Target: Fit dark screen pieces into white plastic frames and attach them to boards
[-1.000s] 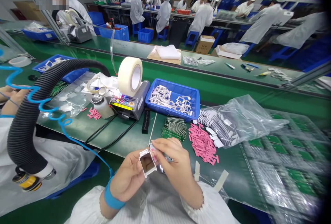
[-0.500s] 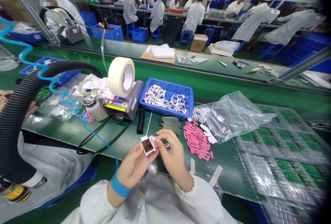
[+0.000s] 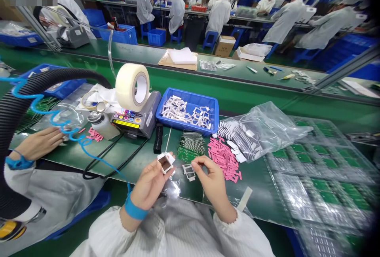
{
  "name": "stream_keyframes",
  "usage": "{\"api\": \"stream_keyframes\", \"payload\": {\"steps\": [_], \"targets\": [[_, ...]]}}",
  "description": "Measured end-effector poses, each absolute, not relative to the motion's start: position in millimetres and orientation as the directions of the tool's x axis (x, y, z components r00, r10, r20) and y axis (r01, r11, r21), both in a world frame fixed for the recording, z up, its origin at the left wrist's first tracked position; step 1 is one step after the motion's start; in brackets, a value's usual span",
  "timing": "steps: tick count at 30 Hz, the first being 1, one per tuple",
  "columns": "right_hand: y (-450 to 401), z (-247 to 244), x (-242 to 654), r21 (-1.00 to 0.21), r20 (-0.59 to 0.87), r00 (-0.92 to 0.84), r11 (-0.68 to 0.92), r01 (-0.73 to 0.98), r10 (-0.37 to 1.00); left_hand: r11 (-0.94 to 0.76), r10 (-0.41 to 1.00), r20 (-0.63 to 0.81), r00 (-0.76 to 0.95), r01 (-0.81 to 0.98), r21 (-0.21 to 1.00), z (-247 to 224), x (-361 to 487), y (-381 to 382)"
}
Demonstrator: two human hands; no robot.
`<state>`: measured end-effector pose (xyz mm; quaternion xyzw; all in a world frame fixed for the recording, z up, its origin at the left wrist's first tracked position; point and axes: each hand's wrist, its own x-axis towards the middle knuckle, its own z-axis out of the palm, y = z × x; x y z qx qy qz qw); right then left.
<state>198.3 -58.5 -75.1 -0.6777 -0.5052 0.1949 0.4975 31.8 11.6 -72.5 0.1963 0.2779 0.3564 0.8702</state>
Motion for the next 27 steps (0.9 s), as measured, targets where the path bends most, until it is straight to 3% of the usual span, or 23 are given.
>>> {"api": "stream_keyframes", "payload": {"steps": [6, 9, 11, 14, 17, 22, 27], "targets": [[-67, -91, 168, -0.776, 0.182, 0.104, 0.078, 0.626, 0.978, 0.633, 0.758, -0.291, 0.584, -0.550, 0.545, -70, 8, 17], [-68, -90, 159, -0.709, 0.201, 0.111, 0.067, 0.702, 0.973, 0.662, 0.726, -0.248, 0.641, -0.553, 0.506, -67, -4, 13], [-66, -79, 161, -0.753, 0.212, 0.131, 0.077, 0.654, 0.968, 0.701, 0.680, -0.209, 0.703, -0.538, 0.468, -62, -9, 9], [-61, -54, 168, -0.949, 0.114, 0.151, 0.063, 0.309, 0.982, 0.737, 0.620, -0.145, 0.771, -0.510, 0.443, -52, -11, 2], [-57, -34, 164, -0.990, -0.098, 0.057, -0.092, -0.102, 0.993, 0.695, 0.621, -0.095, 0.778, -0.491, 0.525, -40, -7, -3], [-54, -27, 146, -0.693, -0.340, -0.191, -0.383, -0.611, 0.921, 0.634, 0.594, -0.028, 0.804, -0.447, 0.631, -34, -1, -5], [-49, -27, 148, -0.488, -0.401, -0.260, -0.445, -0.751, 0.879, 0.585, 0.637, -0.081, 0.767, -0.412, 0.698, -40, -4, -4]]}}
